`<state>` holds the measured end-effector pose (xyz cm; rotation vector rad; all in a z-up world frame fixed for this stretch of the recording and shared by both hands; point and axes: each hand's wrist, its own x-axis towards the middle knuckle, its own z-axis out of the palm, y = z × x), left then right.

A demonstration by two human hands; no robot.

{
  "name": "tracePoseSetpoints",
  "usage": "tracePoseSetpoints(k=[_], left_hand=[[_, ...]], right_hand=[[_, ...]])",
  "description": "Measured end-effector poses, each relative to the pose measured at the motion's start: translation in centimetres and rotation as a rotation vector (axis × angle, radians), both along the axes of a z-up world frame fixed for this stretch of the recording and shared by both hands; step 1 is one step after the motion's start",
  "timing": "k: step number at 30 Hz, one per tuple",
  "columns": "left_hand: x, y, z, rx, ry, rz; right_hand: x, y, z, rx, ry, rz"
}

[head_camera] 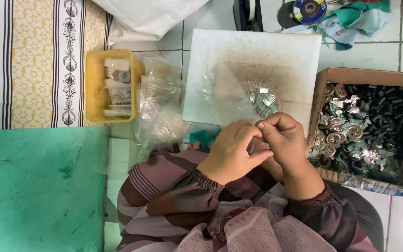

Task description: Sorting and packaging small metal components from a bulk container into individual plastic bags

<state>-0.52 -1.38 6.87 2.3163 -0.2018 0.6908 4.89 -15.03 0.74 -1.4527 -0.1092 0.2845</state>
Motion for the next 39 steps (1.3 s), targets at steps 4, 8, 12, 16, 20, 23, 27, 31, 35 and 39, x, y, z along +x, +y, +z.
tracePoseSetpoints(k=[4, 8, 12, 16, 20, 23, 27, 31, 35, 39], left_hand=[[-1.0, 0.6, -1.1, -0.167, 0.137, -0.084], [-0.9, 1.2, -0.6, -0.181, 0.090, -0.111], [-0.5, 2.5, 0.9, -0.195, 0.069, -0.096], [0.3, 5.0, 1.3, -0.146, -0.024, 0.012], [0.6, 6.6, 2.1, -0.196, -0.157, 0.073], [0.8, 7.1, 1.7, -0.196, -0.241, 0.114], [0.4, 7.5, 1.6, -0.063, -0.371, 0.197], [0.1, 7.4, 2.3, 0.102, -0.434, 0.230], [0.5, 7.0, 1.4, 0.162, -0.315, 0.129], [0.7, 7.0, 0.6, 0.155, -0.176, 0.066]], right_hand=[[-0.7, 0.7, 0.8, 0.040, 0.054, 0.025], [-0.7, 0.2, -1.2, 0.025, 0.017, 0.036], [-0.2, -0.4, -2.2, 0.002, -0.062, 0.023], [2.7, -2.3, 0.2, -0.117, -0.289, -0.045], [4.7, -5.0, -0.9, -0.475, -0.423, -0.121], [5.1, -4.3, -0.6, -0.743, -0.781, -0.049], [4.3, -3.6, -1.5, -1.003, -0.917, 0.031], [4.0, -3.7, -3.4, -1.181, -0.952, 0.005], [4.0, -3.3, -2.9, -1.227, -0.898, 0.033], [4.1, -3.2, -3.2, -1.288, -0.935, 0.020]])
